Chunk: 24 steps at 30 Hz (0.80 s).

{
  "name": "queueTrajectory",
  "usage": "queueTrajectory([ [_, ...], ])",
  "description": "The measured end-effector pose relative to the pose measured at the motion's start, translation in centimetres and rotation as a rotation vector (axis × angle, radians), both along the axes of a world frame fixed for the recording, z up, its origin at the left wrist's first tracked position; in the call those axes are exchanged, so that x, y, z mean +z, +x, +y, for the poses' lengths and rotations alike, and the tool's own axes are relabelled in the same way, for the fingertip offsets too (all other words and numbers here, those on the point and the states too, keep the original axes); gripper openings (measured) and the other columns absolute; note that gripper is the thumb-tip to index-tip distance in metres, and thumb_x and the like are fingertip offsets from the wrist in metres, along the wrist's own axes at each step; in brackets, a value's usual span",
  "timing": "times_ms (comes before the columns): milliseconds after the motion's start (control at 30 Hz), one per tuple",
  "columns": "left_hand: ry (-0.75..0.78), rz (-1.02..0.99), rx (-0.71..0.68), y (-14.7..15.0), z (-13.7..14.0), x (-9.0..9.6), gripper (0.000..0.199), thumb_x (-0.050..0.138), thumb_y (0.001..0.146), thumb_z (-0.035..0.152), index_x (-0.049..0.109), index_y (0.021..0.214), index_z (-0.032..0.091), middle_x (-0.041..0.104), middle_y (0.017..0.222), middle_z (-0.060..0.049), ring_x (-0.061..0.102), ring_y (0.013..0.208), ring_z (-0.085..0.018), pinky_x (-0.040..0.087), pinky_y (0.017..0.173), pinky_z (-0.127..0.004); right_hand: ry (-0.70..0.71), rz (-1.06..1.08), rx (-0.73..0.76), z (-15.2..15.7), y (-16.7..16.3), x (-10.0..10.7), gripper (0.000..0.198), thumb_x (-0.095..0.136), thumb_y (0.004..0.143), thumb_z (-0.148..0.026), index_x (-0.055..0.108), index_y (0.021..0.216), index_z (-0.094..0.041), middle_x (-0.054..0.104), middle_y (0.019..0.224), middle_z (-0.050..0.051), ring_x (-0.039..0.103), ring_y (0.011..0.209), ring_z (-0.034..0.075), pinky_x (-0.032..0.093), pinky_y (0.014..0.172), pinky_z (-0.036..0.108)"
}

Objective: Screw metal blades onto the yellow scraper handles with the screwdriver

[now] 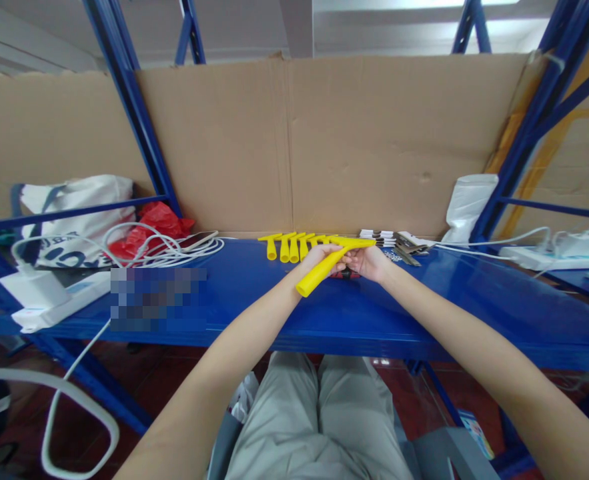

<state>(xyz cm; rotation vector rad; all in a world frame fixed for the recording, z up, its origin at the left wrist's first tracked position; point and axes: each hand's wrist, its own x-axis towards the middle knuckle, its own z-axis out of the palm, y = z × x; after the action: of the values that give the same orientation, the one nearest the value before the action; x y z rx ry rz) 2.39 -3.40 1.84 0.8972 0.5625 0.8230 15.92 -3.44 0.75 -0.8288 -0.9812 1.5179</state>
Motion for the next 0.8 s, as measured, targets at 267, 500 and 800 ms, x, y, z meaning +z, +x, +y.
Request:
queueTrajectory([
  [267, 0.012, -0.007, -0.003, 0.0, 0.6, -0.4, 0.029, 0.038, 0.085, 0.005, 0.062, 0.102, 0.005, 0.065, 0.059, -0.007, 0.058, 0.044, -0.011, 0.043, 0.04, -0.018, 0.014, -0.022, -0.043, -0.3, -0.4, 0.1, 0.028, 0.033, 0.087, -0.015, 0.047, 0.062, -0.018, 0.045, 0.049, -0.001, 0.032, 0.039, 0.007, 0.033, 0.041, 0.017],
  [500, 0.004, 0.004, 0.001, 0.1, 0.3, -0.3, 0.03, 0.037, 0.086, 0.006, 0.06, 0.106, 0.005, 0.064, 0.057, -0.006, 0.057, 0.043, -0.01, 0.042, 0.042, -0.018, -0.051, 0.036, -0.054, -0.3, -0.7, 0.1, 0.03, 0.03, 0.088, -0.013, 0.052, 0.068, -0.018, 0.047, 0.049, 0.0, 0.038, 0.041, 0.008, 0.036, 0.044, 0.018],
  [800, -0.003, -0.066, 0.221, -1.9, 1.4, 0.8, 0.036, 0.034, 0.087, 0.011, 0.056, 0.115, 0.005, 0.058, 0.05, -0.002, 0.049, 0.038, -0.01, 0.041, 0.041, -0.017, 0.107, -0.454, -0.277, 1.4, 1.9, 0.0, 0.021, 0.04, 0.084, -0.014, 0.054, 0.068, -0.017, 0.05, 0.053, -0.001, 0.041, 0.045, 0.008, 0.038, 0.049, 0.021],
])
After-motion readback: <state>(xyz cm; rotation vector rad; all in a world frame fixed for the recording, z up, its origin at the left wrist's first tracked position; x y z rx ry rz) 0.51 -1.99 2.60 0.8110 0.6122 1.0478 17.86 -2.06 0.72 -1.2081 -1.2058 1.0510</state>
